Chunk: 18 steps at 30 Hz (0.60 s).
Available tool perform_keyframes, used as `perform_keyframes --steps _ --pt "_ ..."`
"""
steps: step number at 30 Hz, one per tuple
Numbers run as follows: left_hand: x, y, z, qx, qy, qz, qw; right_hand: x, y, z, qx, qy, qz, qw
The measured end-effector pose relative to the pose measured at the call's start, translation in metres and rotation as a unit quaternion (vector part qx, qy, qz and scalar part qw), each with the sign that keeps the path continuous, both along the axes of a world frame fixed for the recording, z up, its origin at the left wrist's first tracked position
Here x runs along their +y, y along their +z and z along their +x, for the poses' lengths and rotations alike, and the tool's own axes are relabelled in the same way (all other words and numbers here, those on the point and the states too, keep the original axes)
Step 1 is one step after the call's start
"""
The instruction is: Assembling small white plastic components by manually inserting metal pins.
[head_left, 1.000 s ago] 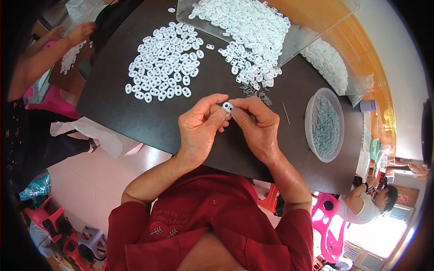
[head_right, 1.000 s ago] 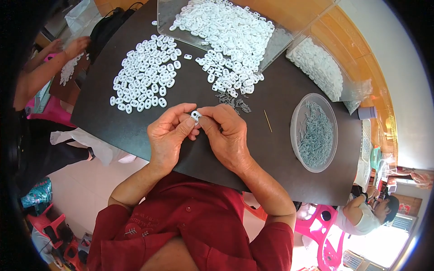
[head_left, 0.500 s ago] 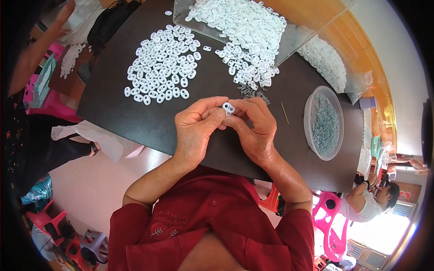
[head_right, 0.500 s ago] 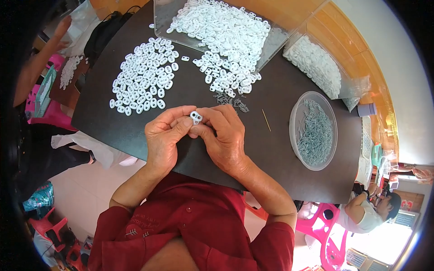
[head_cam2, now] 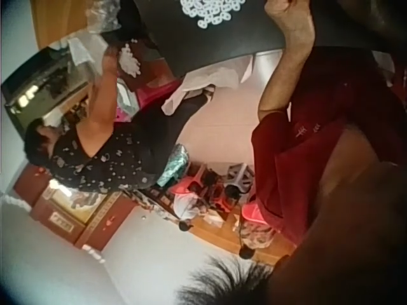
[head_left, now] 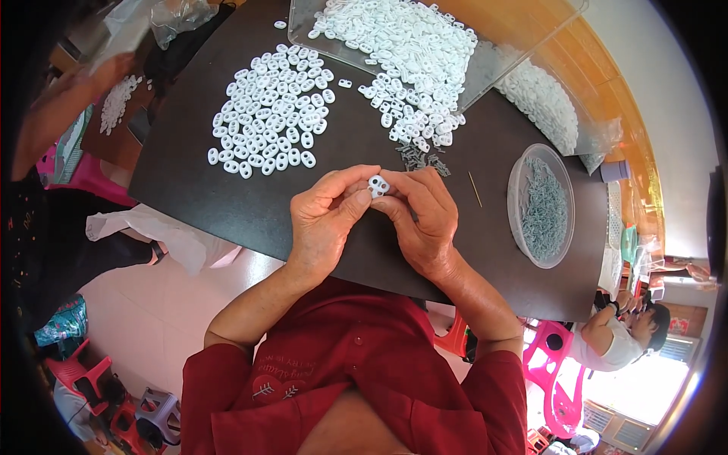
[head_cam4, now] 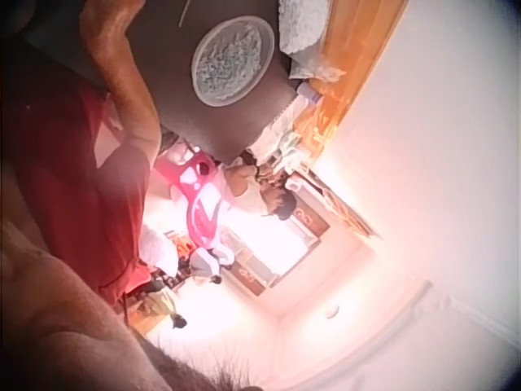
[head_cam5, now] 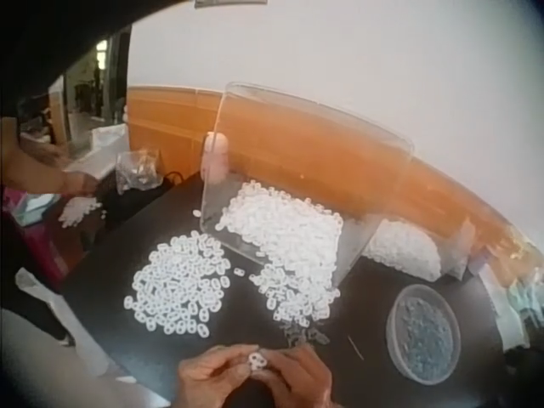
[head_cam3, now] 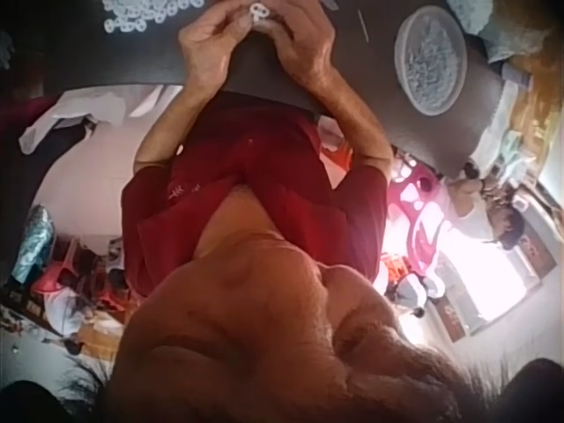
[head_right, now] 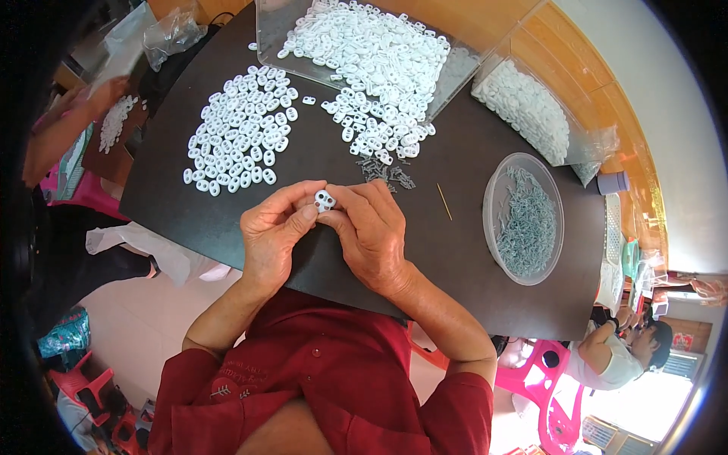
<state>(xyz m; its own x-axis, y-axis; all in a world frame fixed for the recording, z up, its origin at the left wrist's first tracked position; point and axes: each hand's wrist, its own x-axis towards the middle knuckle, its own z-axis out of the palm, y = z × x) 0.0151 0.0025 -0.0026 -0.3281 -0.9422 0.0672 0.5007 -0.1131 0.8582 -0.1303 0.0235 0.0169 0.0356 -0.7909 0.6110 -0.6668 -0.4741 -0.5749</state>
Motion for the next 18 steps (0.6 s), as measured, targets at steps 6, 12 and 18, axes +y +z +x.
perform_keyframes --steps 6,12,18 --pt "0.0018 -0.0020 -0.0012 -0.053 0.031 -0.065 0.996 0.0000 0.0003 0.0022 -0.010 0.004 -0.007 1.000" --pt "0.0037 -0.0009 -0.0030 -0.041 0.051 -0.057 0.996 0.0013 0.0009 0.0067 -0.026 0.002 -0.006 1.000" --pt "0.0051 0.0013 -0.0032 -0.068 0.076 -0.102 0.990 -0.0041 -0.0002 0.0061 0.006 0.019 -0.067 0.998"
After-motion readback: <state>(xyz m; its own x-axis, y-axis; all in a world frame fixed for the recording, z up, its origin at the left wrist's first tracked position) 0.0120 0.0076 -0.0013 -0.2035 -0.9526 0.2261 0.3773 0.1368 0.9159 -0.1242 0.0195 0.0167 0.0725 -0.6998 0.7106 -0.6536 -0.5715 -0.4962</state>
